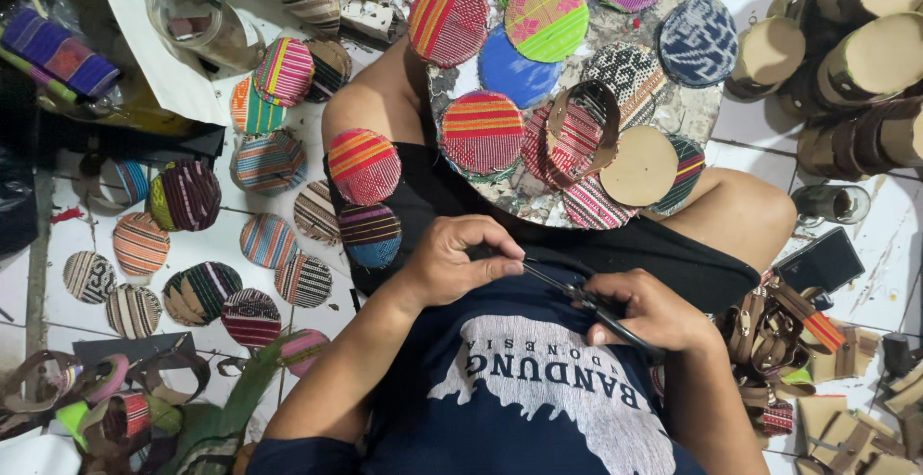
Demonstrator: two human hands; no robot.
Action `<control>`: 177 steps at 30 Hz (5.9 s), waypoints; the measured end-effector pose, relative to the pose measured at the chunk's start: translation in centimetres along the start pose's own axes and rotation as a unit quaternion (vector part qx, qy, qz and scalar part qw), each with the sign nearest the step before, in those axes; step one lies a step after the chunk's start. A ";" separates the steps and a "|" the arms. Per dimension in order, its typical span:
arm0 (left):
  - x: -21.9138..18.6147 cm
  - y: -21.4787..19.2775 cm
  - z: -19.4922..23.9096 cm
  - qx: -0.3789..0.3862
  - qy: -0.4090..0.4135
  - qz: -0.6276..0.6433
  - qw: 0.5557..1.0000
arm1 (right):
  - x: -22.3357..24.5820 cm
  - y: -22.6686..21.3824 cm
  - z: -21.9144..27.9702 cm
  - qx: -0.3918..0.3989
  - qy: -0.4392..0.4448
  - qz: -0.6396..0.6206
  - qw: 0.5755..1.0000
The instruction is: The person sits on the floor and uses scissors to trim a piece of colorful patterned fabric. They then wrap the trimmed fabric around a circular cardboard base, pressing it into place to form a coaster-like item.
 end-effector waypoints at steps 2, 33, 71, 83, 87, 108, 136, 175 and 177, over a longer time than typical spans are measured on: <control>-0.4 0.1 0.0 0.019 0.008 0.010 1.000 | 0.1 -0.1 0.0 0.007 0.003 0.008 1.000; 0.0 -7.5 -3.3 -0.155 0.087 -0.417 0.891 | -8.7 -5.4 2.8 -0.355 0.116 -0.025 0.927; 6.4 -6.9 -5.1 -0.274 0.029 -0.514 0.813 | -12.8 -3.9 2.7 -0.372 0.116 -0.004 0.921; 8.0 -7.3 -4.9 -0.298 0.131 -0.435 0.839 | -10.8 -3.8 2.0 -0.376 0.110 0.008 0.920; 8.6 -8.2 -4.9 -0.337 0.061 -0.182 0.922 | -9.8 -3.3 2.0 -0.381 0.120 -0.006 0.917; 3.6 -7.5 -1.7 -0.362 0.019 0.180 0.914 | -9.3 -3.8 2.0 -0.375 0.140 -0.027 0.916; 1.1 -15.2 -15.8 -0.343 -0.176 -0.346 0.856 | -10.1 -2.9 2.8 -0.362 0.198 -0.017 0.911; -1.1 -12.2 -15.4 -0.198 -0.224 0.024 0.954 | -11.1 -2.5 3.0 -0.370 0.209 -0.028 0.905; -0.7 -11.3 -14.4 -0.128 -0.281 0.048 0.950 | -11.0 -2.4 3.1 -0.370 0.219 -0.027 0.902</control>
Point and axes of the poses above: each hand's wrist, its own z-axis away from the middle knuckle, its own y-axis out of the palm, x = y × z, the point moved 3 cm from there along -z, towards the middle knuckle, and after that the axes turned 15 degrees about z, right-handed, at the moved point
